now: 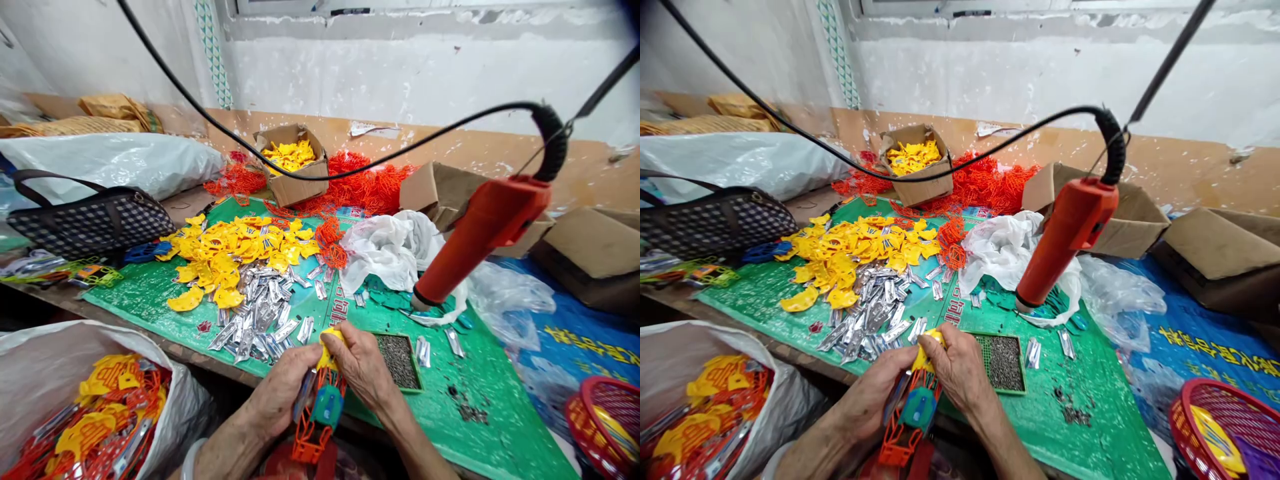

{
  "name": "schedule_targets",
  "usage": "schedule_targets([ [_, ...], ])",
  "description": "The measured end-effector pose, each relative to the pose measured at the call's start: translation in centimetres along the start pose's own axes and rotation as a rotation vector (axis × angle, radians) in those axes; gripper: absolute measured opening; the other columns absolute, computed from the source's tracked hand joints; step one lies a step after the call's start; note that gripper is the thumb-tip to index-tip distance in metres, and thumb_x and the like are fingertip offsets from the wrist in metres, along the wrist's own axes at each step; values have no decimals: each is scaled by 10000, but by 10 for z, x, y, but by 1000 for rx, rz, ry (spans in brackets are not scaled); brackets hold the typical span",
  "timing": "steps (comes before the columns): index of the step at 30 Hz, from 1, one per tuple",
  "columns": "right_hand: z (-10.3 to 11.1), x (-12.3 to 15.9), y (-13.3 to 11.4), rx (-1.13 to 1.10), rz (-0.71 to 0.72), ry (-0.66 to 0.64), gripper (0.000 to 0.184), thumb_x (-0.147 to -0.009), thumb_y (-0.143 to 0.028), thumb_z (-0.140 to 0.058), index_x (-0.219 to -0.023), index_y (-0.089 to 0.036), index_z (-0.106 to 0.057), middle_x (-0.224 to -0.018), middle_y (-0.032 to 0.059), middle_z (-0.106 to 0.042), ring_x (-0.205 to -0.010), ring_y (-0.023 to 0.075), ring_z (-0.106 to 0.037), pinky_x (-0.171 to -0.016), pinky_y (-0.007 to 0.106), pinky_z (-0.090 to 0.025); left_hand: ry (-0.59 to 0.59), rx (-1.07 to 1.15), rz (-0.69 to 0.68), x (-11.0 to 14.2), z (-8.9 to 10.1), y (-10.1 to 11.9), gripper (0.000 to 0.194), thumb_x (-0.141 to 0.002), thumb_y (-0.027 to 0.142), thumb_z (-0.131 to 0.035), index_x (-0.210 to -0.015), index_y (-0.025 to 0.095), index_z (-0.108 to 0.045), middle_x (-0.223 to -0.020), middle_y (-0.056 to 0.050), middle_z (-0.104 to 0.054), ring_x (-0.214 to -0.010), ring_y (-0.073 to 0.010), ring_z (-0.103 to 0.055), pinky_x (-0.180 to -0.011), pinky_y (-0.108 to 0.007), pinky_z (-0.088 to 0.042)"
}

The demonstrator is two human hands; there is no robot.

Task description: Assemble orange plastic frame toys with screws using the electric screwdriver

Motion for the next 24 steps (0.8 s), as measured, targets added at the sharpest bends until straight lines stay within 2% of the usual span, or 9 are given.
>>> schedule_targets([
  [3, 0, 4, 1, 15, 57, 43, 458, -942, -531, -391, -731, -177, -590, -632, -9, -528, -580, 121, -482, -560, 230, -347, -2, -37, 0, -1, 1, 5, 313, -815, 404, -637, -672, 126, -615, -613, 15, -525, -538, -82, -438, -510, -191, -373],
  [8, 6, 14, -4, 94, 201, 175, 410, -982, -447, -379, -747, -177, -579, -657, -6, -526, -585, 114, -506, -566, 219, -360, -104, -278, 53, -1, -6, 12, 156, -671, 284, -661, -704, 136, -623, -558, 27, -531, -448, -78, -418, -438, -194, -337],
  [10, 5, 17, -7, 141, 245, 214, 393, -1001, -396, -357, -737, -183, -555, -651, -9, -513, -574, 109, -507, -559, 211, -363, -97, -346, 82, -3, -5, 9, 136, -648, 264, -659, -696, 145, -612, -536, 39, -515, -431, -78, -407, -422, -196, -306],
  [16, -6, 19, -12, 225, 298, 211, 420, -1022, -295, -280, -716, -197, -550, -615, -5, -530, -521, 118, -520, -515, 222, -373, -67, -352, 8, -6, -5, -4, 209, -744, 337, -659, -678, 151, -590, -566, 43, -497, -499, -87, -410, -487, -204, -322],
  [18, -1, 24, -17, 287, 328, 224, 354, -1011, -294, -329, -823, -189, -610, -729, 32, -618, -623, 144, -598, -567, 235, -434, -37, -330, -8, -5, -1, -8, 242, -765, 368, -671, -694, 146, -607, -570, 42, -514, -499, -86, -412, -489, -201, -328],
  [19, 8, 28, -20, 321, 351, 266, 300, -1001, -293, -363, -933, -181, -633, -858, 67, -659, -744, 169, -642, -636, 254, -479, -23, -305, 6, -5, 1, -12, 261, -770, 390, -678, -709, 142, -621, -570, 38, -531, -490, -85, -417, -481, -200, -329],
  [21, 42, 42, -29, 375, 404, 463, 278, -974, -283, -438, -1169, -170, -600, -1147, 134, -626, -1033, 231, -624, -829, 341, -518, -1, -239, 57, -4, 5, -18, 298, -768, 422, -690, -748, 126, -659, -578, 16, -581, -470, -87, -443, -461, -198, -341],
  [22, 66, 51, -31, 375, 418, 608, 313, -957, -270, -475, -1238, -174, -573, -1227, 146, -583, -1132, 254, -579, -897, 391, -506, 4, -201, 81, -3, 6, -20, 305, -761, 421, -700, -765, 117, -676, -589, 0, -608, -467, -89, -464, -458, -198, -356],
  [24, 122, 70, -27, 356, 403, 932, 341, -905, -262, -570, -1242, -212, -594, -1222, 127, -563, -1164, 280, -540, -890, 447, -499, 4, -125, 113, -2, 7, -21, 283, -737, 383, -735, -775, 105, -700, -626, -27, -651, -490, -94, -516, -479, -194, -402],
])
Point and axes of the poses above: each hand's wrist, its own x-axis away from the middle knuckle, its own z-axis out of the back of the hand, y = z × x, the point moved 9 cm from there along -x, towards the middle knuckle
